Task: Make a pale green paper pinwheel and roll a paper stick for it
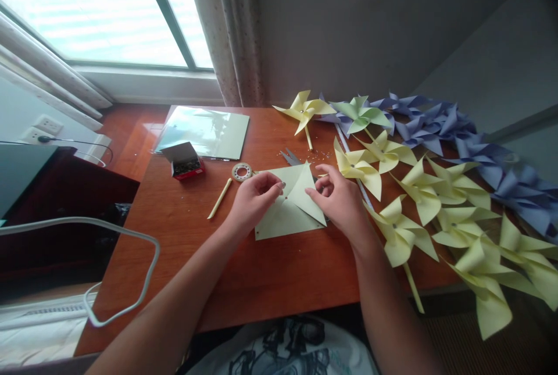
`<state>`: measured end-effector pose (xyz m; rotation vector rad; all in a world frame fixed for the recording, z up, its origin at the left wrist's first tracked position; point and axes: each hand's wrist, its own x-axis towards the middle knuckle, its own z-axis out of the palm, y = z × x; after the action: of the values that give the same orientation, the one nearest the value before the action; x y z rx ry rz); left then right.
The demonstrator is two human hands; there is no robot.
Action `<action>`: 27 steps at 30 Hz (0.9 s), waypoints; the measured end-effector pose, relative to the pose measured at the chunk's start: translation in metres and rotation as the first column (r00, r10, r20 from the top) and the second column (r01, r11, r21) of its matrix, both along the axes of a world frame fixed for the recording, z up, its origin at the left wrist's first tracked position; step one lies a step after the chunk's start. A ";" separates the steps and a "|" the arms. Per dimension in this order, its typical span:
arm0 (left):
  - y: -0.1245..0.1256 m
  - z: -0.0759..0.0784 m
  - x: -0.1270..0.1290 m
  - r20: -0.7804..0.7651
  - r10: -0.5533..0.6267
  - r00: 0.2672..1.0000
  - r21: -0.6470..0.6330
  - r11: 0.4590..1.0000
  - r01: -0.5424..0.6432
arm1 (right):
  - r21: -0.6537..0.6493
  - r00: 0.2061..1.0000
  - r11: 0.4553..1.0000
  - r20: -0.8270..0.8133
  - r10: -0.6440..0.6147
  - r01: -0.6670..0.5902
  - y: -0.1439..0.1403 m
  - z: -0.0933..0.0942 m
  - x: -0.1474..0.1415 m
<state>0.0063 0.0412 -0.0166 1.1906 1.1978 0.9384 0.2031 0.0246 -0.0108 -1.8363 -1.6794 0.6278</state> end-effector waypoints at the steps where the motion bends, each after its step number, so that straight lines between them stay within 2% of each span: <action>1: 0.000 -0.001 0.000 0.001 -0.001 1.000 0.003 1.000 0.001 | -0.006 0.998 1.000 -0.061 0.014 -0.014 0.000 0.001 -0.001; 3: 0.000 -0.002 0.001 0.004 0.006 1.000 0.007 1.000 -0.006 | -0.036 0.991 0.998 -0.130 0.041 -0.046 -0.001 0.002 -0.003; 6: -0.001 -0.001 0.001 0.013 0.031 0.999 0.008 0.999 -0.031 | -0.059 0.992 0.993 -0.084 0.097 -0.102 -0.001 0.003 -0.004; 8: -0.002 0.000 0.000 0.032 0.055 0.998 0.011 0.998 -0.055 | -0.015 0.990 0.992 -0.060 0.125 -0.127 -0.001 0.003 -0.003; 10: -0.002 0.002 -0.003 0.061 0.100 0.993 0.029 0.994 -0.102 | 0.062 0.988 0.992 -0.107 0.116 -0.110 -0.001 0.003 -0.002; 14: 0.003 0.005 -0.013 0.203 0.275 0.940 0.073 0.953 -0.294 | 0.155 0.929 0.988 -0.362 0.076 -0.020 -0.003 0.005 0.001; 16: 0.008 0.007 -0.017 0.291 0.376 0.880 0.066 0.910 -0.410 | 0.164 0.861 0.986 -0.506 0.060 0.028 -0.003 0.006 0.002; 18: 0.011 0.010 -0.021 0.349 0.444 0.825 0.013 0.878 -0.478 | 0.151 0.771 0.985 -0.636 0.036 0.079 -0.002 0.007 0.004; 20: 0.013 0.011 -0.021 0.378 0.452 0.808 -0.065 0.884 -0.464 | 0.108 0.666 0.987 -0.746 0.000 0.120 -0.001 0.008 0.006; 23: 0.009 0.011 -0.017 0.377 0.387 0.841 -0.124 0.921 -0.368 | 0.046 0.548 0.988 -0.835 -0.044 0.149 -0.001 0.008 0.007; 25: 0.003 0.010 -0.010 0.345 0.311 0.885 -0.125 0.950 -0.285 | 0.041 0.523 0.988 -0.851 -0.044 0.150 -0.001 0.008 0.007; 27: -0.004 0.011 -0.002 0.322 0.256 0.912 -0.134 0.965 -0.224 | 0.041 0.535 0.991 -0.844 -0.034 0.127 -0.001 0.008 0.004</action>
<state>0.0041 0.0373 -0.0054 0.7768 1.1100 1.2031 0.2076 0.0234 -0.0023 -1.1682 -0.9125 1.1416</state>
